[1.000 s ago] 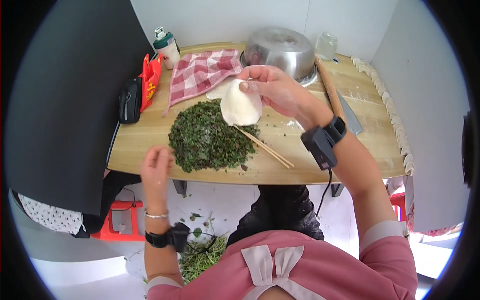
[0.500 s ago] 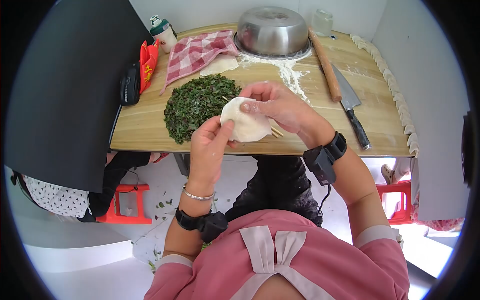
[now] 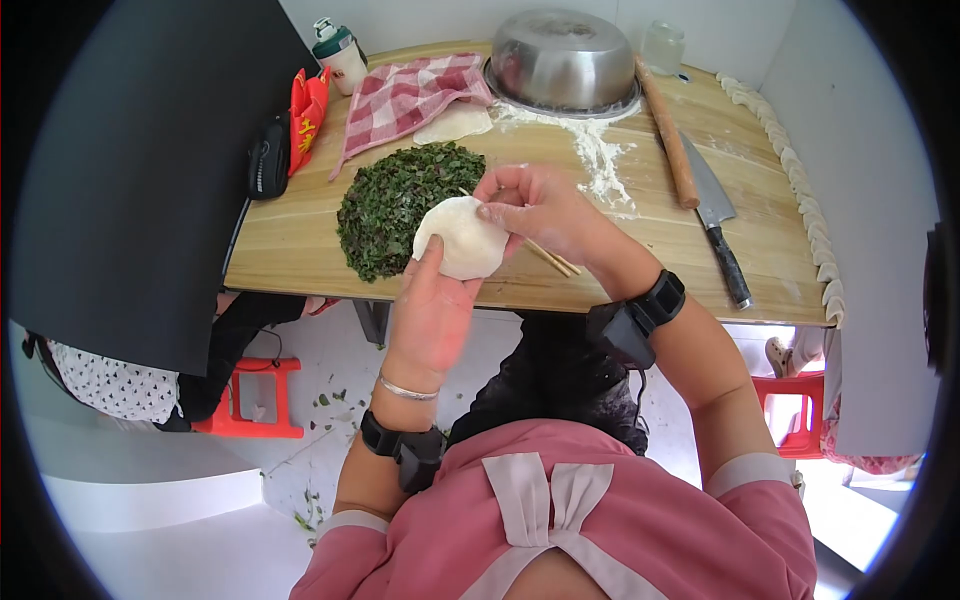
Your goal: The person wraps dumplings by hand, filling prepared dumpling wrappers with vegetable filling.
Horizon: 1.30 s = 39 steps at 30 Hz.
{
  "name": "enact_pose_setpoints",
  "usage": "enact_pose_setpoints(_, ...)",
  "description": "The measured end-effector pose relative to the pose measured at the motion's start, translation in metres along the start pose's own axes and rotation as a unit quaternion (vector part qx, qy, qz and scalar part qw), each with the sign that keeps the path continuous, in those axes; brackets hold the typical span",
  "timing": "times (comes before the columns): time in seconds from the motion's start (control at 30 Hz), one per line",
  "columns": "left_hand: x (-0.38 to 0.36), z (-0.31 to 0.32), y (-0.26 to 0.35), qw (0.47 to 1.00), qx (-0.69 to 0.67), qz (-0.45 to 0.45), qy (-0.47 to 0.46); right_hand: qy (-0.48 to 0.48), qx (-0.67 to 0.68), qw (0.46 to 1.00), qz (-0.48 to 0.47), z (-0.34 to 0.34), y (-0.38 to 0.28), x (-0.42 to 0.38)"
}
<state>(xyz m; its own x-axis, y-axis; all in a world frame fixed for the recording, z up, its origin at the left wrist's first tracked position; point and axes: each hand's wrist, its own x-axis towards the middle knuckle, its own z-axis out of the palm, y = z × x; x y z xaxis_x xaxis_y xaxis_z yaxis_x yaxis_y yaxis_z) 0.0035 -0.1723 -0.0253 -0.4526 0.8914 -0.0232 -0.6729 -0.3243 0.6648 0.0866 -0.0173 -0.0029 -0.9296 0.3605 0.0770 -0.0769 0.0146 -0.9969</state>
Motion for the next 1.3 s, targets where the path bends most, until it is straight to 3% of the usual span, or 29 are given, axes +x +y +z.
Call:
enact_pose_setpoints(0.17, -0.003, -0.02, -0.001, 0.996, 0.049, 0.035, 0.067, -0.022, -0.078, 0.997, 0.009, -0.001, 0.002, -0.003)
enact_pose_setpoints(0.2, -0.003, -0.021, 0.002, 0.987, 0.066, 0.041, 0.139, -0.024, -0.078, 0.997, 0.01, -0.006, 0.003, -0.003)
enact_pose_setpoints(0.23, -0.003, -0.023, 0.005, 0.973, 0.082, 0.047, 0.209, 0.017, -0.237, 0.971, -0.027, -0.012, 0.003, -0.002)
enact_pose_setpoints(0.27, -0.004, -0.027, 0.01, 0.973, 0.082, 0.047, 0.209, 0.057, -0.389, 0.917, -0.065, -0.017, 0.004, 0.0)
enact_pose_setpoints(0.33, -0.006, -0.033, 0.018, 0.983, 0.031, 0.099, 0.154, 0.078, -0.387, 0.916, -0.07, -0.021, 0.012, 0.005)
enact_pose_setpoints(0.43, -0.005, -0.027, 0.028, 0.979, 0.006, 0.126, 0.161, 0.038, -0.417, 0.904, -0.089, -0.018, 0.017, 0.009)
enact_pose_setpoints(0.5, -0.005, -0.023, 0.034, 0.978, -0.015, 0.139, 0.157, -0.023, -0.503, 0.86, -0.079, -0.003, 0.014, 0.008)
enact_pose_setpoints(0.6, -0.006, -0.024, 0.039, 0.978, -0.017, 0.138, 0.157, -0.006, -0.539, 0.836, -0.102, 0.016, 0.024, 0.005)
enact_pose_setpoints(0.73, -0.01, -0.039, 0.042, 0.978, -0.023, 0.152, 0.144, -0.034, -0.559, 0.828, -0.028, 0.03, 0.014, 0.001)
enact_pose_setpoints(0.8, -0.012, -0.04, 0.045, 0.976, -0.029, 0.145, 0.157, -0.012, -0.525, 0.848, -0.067, 0.029, 0.022, 0.004)
enact_pose_setpoints(1.0, -0.011, -0.039, 0.044, 0.978, -0.052, 0.111, 0.17, -0.017, -0.525, 0.843, -0.115, 0.026, 0.033, 0.02)
enact_pose_setpoints(1.3, -0.012, -0.041, 0.039, 0.985, -0.079, 0.064, 0.138, 0.006, -0.446, 0.89, -0.1, 0.014, 0.025, 0.028)
